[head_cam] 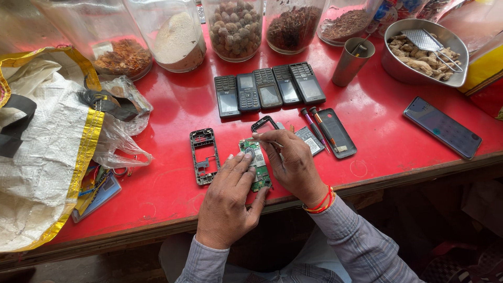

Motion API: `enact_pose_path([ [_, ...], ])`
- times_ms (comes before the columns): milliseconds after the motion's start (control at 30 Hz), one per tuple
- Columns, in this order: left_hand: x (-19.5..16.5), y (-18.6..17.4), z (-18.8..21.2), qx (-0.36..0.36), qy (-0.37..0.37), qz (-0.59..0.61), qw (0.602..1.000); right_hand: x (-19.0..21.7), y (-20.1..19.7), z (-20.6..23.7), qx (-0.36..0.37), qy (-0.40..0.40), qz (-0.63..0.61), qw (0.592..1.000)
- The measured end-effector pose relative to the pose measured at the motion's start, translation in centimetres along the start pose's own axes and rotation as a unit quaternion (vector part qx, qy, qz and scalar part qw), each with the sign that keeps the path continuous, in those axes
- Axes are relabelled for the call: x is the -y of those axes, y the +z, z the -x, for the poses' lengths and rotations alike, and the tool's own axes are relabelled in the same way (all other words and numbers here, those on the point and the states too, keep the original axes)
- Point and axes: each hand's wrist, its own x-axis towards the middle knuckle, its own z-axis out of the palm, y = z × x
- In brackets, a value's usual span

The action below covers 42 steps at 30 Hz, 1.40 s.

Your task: The person uses tweezers to adjust components on a mobile phone motherboard, then places the board into the phone casing and aligns the screen assembly. The person works at a red table with several disassembled phones and tools nearby.

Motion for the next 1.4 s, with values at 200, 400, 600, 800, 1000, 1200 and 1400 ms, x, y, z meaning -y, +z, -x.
enact_pose_path([
  [200, 0.01, -0.07, -0.04, 0.006, -0.006, -0.001, 1.000, -0.02, 0.07, -0.02, 0.002, 0.004, -0.007, 1.000],
  [400, 0.07, -0.12, -0.12, 0.003, -0.009, 0.000, 1.000, -0.06, 0.09, -0.15, 0.004, 0.023, -0.030, 0.999],
  [600, 0.11, -0.09, -0.12, 0.006, -0.007, 0.000, 1.000, 0.04, 0.00, 0.00, 0.001, 0.016, -0.009, 1.000],
  [800, 0.26, -0.08, -0.21, 0.001, 0.002, -0.002, 1.000, -0.26, 0.14, -0.30, 0.003, -0.003, 0.033, 0.999],
  [1000, 0.35, -0.13, -0.22, 0.003, -0.002, 0.000, 1.000, -0.06, 0.05, -0.20, -0.001, -0.001, -0.012, 1.000],
  [1200, 0.31, -0.13, -0.21, 0.001, 0.000, 0.000, 1.000, -0.03, -0.02, -0.30, -0.018, -0.029, 0.036, 0.999],
  [1400, 0.51, -0.06, -0.22, -0.001, 0.002, -0.004, 1.000, 0.00, -0.01, -0.30, -0.024, 0.002, 0.026, 0.999],
])
